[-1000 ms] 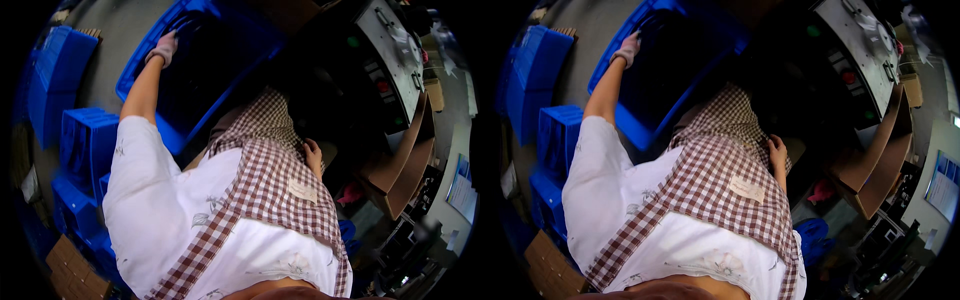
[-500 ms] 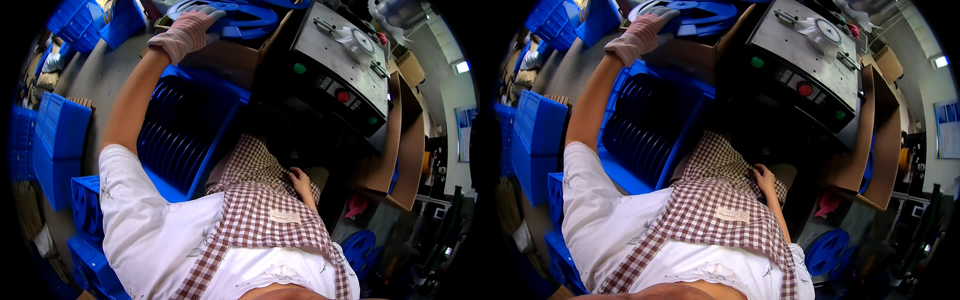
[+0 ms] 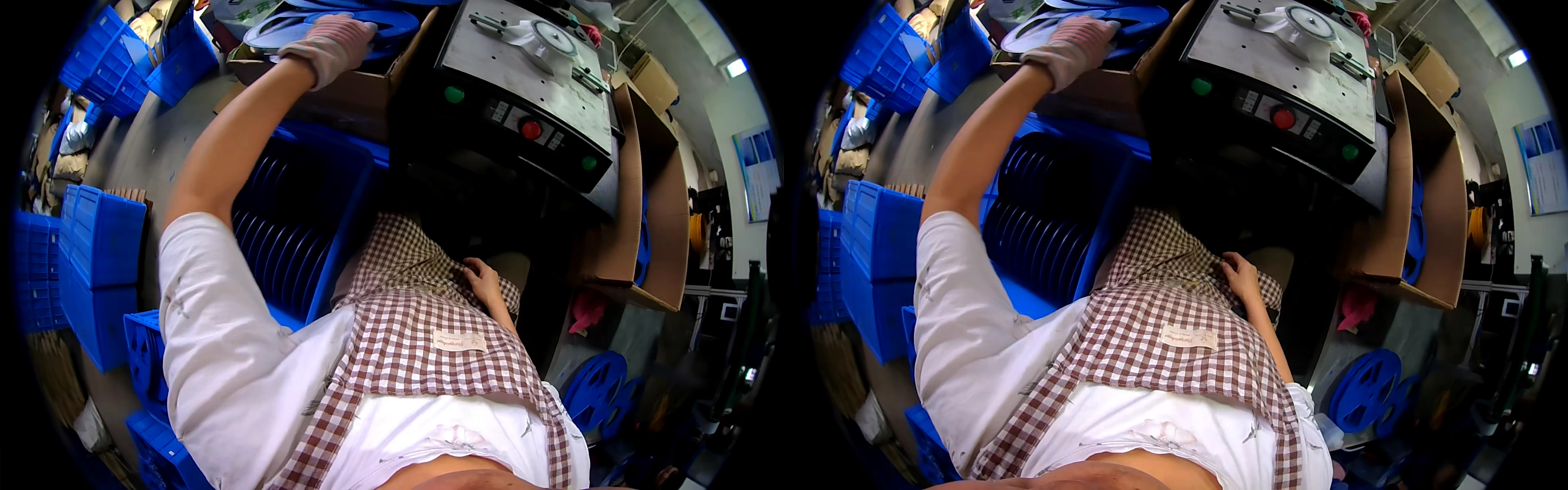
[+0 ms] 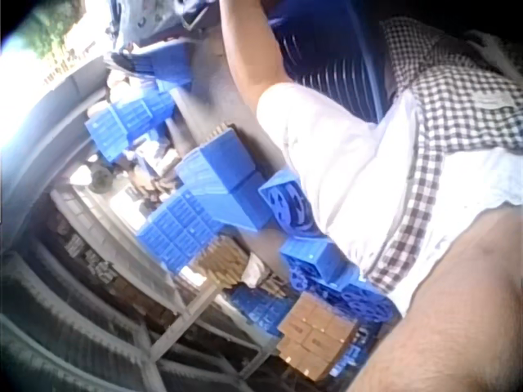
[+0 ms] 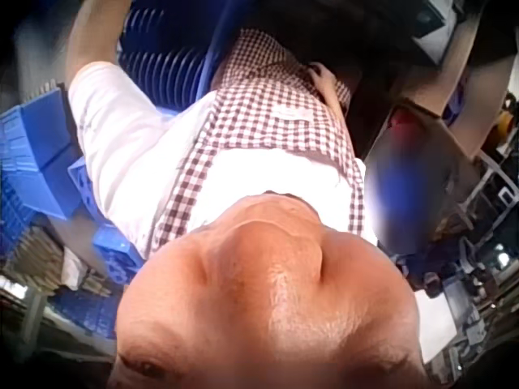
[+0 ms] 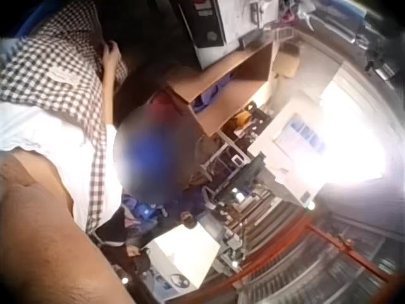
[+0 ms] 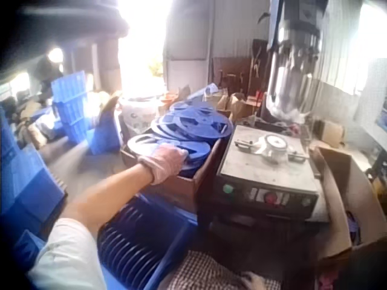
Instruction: The person repeatedly picks up blue plastic wheel-like parts, places them on a machine, presses a button, and then stacks the parts into a blue crate. The process is repeated continuously throughout the clip.
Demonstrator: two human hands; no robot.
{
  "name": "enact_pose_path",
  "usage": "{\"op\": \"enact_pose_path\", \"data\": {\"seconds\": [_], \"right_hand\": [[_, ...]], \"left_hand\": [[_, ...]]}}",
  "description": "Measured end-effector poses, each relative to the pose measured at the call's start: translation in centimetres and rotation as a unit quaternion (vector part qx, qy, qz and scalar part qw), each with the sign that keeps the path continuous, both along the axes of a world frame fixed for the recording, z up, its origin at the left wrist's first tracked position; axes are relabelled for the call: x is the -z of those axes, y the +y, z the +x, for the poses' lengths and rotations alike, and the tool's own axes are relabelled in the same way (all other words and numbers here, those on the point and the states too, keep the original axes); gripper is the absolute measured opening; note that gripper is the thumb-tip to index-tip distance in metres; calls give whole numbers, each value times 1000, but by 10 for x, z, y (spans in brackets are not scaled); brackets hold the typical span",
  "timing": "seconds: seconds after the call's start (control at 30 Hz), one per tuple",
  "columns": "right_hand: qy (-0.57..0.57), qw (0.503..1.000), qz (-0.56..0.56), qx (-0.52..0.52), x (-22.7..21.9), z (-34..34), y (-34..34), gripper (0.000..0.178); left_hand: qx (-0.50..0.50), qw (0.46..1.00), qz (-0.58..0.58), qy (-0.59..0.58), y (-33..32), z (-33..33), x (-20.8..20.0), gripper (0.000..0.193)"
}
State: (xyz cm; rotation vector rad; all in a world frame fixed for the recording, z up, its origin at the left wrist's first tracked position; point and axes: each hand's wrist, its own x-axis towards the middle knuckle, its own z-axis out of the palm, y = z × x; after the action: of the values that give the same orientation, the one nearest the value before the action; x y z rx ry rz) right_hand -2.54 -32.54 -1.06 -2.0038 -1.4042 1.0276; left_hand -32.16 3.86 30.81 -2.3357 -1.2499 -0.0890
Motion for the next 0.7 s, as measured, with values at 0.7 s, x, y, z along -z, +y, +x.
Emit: {"op": "enact_pose_path", "data": {"seconds": [0.7], "right_hand": [[657,744,121,-26,-143,-58,105,90]], "left_hand": [[377,869,-186,-261,-271,64,74,72]]}}
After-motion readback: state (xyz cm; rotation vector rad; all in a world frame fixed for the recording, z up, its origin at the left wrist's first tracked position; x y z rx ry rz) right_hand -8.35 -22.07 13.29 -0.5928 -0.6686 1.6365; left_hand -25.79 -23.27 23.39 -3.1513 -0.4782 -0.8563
